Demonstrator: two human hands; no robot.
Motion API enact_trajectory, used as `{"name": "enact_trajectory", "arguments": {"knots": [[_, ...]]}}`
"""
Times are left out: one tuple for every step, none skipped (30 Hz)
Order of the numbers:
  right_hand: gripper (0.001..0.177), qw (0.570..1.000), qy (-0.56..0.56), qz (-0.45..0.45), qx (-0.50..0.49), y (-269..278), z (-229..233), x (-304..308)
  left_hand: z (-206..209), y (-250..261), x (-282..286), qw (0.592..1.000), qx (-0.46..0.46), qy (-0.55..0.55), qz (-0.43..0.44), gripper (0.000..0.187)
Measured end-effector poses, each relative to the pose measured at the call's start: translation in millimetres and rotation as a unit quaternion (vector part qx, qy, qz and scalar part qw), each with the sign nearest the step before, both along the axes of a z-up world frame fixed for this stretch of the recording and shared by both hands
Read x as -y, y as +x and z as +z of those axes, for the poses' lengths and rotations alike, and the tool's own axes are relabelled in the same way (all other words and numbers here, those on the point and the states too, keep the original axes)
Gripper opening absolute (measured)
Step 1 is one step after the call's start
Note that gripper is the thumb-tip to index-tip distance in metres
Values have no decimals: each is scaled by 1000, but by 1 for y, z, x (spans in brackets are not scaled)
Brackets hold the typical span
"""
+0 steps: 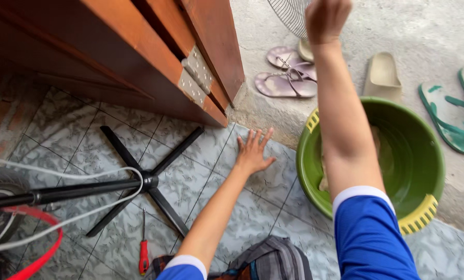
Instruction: The person sits on the floor and uses a screwdriver to remove screws from the front grille of a standing fan. They then detach the grille and unscrew the central nut to remove the fan blades, placing the parts aside.
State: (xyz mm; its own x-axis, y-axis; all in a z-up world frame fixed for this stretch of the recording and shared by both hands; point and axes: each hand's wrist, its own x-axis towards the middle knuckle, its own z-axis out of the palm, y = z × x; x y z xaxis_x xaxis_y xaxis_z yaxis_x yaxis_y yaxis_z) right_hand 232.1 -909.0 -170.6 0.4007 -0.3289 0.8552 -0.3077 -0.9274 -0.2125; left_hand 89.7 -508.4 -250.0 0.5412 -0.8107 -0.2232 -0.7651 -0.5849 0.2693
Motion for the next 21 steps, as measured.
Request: {"name": "enact_trajectory", "arguments": {"knots": [[13, 996, 43, 30, -69, 12, -6, -7, 2, 1, 4, 1000, -5, 0, 5, 110], [34, 993, 42, 86, -71, 22, -13, -20, 5, -2, 3, 1000, -12, 4, 8, 111], [57, 986, 41, 143, -72, 33, -21, -34, 7, -2, 3, 1000, -20, 7, 10, 111], [56, 984, -23, 133, -115, 39, -30, -49, 9, -4, 2, 1000, -23, -1, 10, 112], [58, 976, -85, 122, -157, 42, -41, -64, 12, -6, 2, 1000, -27, -10, 9, 113], [54, 974, -116, 92, -170, 47, -48, -77, 15, -4, 2, 999, -27, -21, 9, 113], [51, 970, -146, 62, -183, 50, -56, -91, 17, -4, 2, 999, -24, -22, 4, 114], [49, 964, -177, 35, -196, 53, -64, -101, 19, -4, 2, 999, -23, -23, 2, 115], [51, 968, -122, 45, -217, 54, -70, -107, 20, -4, 0, 999, -21, -25, -1, 116], [54, 967, -68, 55, -240, 53, -76, -109, 20, -6, 0, 999, -26, -26, 2, 116], [57, 963, -14, 65, -262, 51, -82, -112, 20, -6, 0, 999, -31, -27, 5, 115], [61, 965, 1, 30, -262, 52, -85, -110, 20, -3, 2, 999, -33, -31, 10, 115], [64, 965, 15, -6, -261, 52, -88, -105, 21, 1, 4, 998, -48, -34, 20, 115], [68, 964, 32, -43, -262, 50, -94, -104, 21, 2, 4, 997, -66, -35, 28, 115], [71, 948, 161, -53, -271, 49, -100, -102, 21, 4, 5, 995, -84, -36, 37, 115], [74, 915, 288, -63, -275, 49, -105, -96, 21, 6, 5, 995, -91, -32, 38, 115], [78, 868, 410, -73, -273, 49, -112, -92, 22, 7, 6, 994, -98, -28, 40, 115], [85, 906, 382, -24, -179, 48, -119, -89, 22, 7, 5, 993, -105, -25, 43, 115], [92, 933, 349, 27, -83, 46, -127, -85, 23, 7, 4, 993, -110, -19, 44, 115], [99, 948, 308, 78, 15, 47, -132, -79, 23, 9, 6, 993, -113, -15, 42, 115], [95, 833, 534, 110, 97, 46, -136, -71, 23, 11, 8, 992, -117, -11, 40, 115]]}}
